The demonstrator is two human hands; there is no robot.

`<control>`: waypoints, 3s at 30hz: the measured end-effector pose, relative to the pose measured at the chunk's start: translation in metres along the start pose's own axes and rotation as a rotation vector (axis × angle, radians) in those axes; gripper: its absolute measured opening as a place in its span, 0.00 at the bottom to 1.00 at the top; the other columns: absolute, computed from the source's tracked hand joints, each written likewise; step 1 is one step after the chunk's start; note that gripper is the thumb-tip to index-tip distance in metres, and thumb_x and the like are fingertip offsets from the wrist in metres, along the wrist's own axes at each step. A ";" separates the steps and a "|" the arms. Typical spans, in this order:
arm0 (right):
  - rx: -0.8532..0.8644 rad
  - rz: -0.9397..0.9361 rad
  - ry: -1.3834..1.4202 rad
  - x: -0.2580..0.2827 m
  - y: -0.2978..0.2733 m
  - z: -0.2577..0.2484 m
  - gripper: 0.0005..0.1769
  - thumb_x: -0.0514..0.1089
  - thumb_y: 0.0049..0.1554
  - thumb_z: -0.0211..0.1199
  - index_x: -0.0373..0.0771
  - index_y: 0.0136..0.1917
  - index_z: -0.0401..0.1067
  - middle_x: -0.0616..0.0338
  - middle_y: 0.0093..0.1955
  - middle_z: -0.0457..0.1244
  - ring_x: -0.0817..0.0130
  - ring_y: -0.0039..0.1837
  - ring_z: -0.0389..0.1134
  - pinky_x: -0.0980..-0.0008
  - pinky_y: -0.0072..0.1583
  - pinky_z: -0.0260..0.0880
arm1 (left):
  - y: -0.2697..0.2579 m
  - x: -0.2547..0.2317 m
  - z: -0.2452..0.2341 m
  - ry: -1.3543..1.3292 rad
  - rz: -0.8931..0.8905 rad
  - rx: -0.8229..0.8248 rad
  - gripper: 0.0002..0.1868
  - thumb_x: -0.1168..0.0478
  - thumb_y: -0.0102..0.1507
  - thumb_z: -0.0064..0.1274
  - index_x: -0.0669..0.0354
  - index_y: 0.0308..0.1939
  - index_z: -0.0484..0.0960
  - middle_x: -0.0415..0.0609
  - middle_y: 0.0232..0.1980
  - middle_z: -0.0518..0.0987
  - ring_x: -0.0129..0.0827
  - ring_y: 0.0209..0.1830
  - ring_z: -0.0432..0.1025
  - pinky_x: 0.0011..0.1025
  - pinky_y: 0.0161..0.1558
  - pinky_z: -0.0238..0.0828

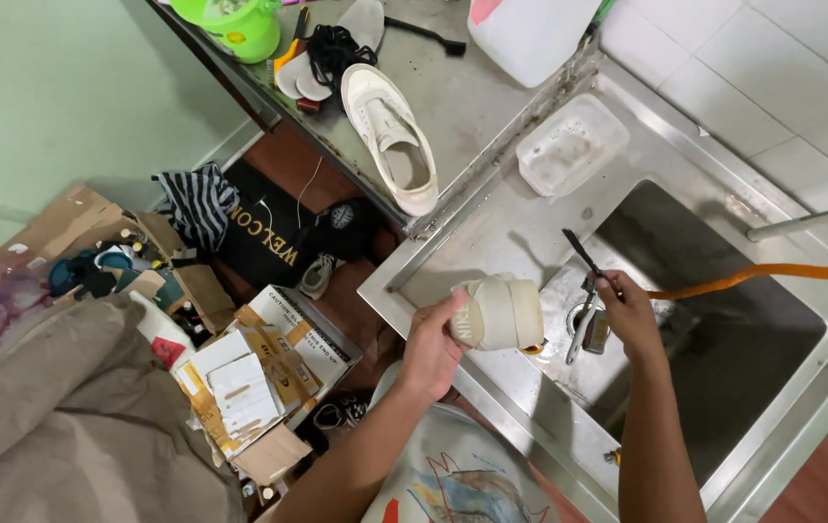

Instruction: The person scrubs a white sneaker with a black brush over a stainless steel sink. They repeatedly dip the brush into a soapy container and scrub the shoe's upper, sole, and interior. The person rotates the shoe to access different areas while cleaning.

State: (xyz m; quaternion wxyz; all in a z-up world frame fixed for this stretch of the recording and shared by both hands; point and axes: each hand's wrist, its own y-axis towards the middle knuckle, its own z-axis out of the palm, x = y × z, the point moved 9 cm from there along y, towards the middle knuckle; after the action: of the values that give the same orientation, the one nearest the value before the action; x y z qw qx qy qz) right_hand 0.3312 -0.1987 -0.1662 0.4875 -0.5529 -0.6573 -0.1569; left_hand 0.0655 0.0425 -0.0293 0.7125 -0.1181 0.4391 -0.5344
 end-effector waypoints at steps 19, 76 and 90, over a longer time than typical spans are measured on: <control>0.012 0.021 -0.997 0.163 0.172 0.075 0.28 0.41 0.64 0.54 0.58 0.75 0.72 0.47 0.66 0.54 0.43 0.38 0.70 0.49 0.47 0.73 | 0.020 0.039 0.013 -0.454 -0.198 0.069 0.28 0.53 0.62 0.60 0.61 0.64 0.76 0.55 0.62 0.79 0.42 0.58 0.74 0.29 0.50 0.77; -0.488 -0.886 -0.205 0.162 -0.192 -0.046 0.26 0.62 0.48 0.85 0.49 0.34 0.71 0.67 0.29 0.58 0.59 0.42 0.56 0.59 0.69 0.52 | -0.002 0.096 0.045 -0.479 -0.228 -0.038 0.13 0.60 0.64 0.72 0.55 0.29 0.82 0.42 0.29 0.80 0.31 0.31 0.80 0.32 0.50 0.86; -0.505 -0.858 -0.186 0.159 -0.197 -0.056 0.27 0.63 0.48 0.86 0.48 0.35 0.70 0.66 0.29 0.57 0.60 0.43 0.56 0.58 0.66 0.53 | -0.013 0.088 0.055 -0.443 -0.232 -0.022 0.11 0.59 0.64 0.72 0.56 0.32 0.85 0.43 0.31 0.82 0.28 0.32 0.80 0.27 0.45 0.83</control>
State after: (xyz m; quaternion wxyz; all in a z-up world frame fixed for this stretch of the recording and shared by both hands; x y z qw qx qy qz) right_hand 0.1978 -0.2159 0.0557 0.1696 -0.3453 -0.8076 -0.4470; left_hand 0.1024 -0.0550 -0.0326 0.7239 -0.2896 0.2615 -0.5690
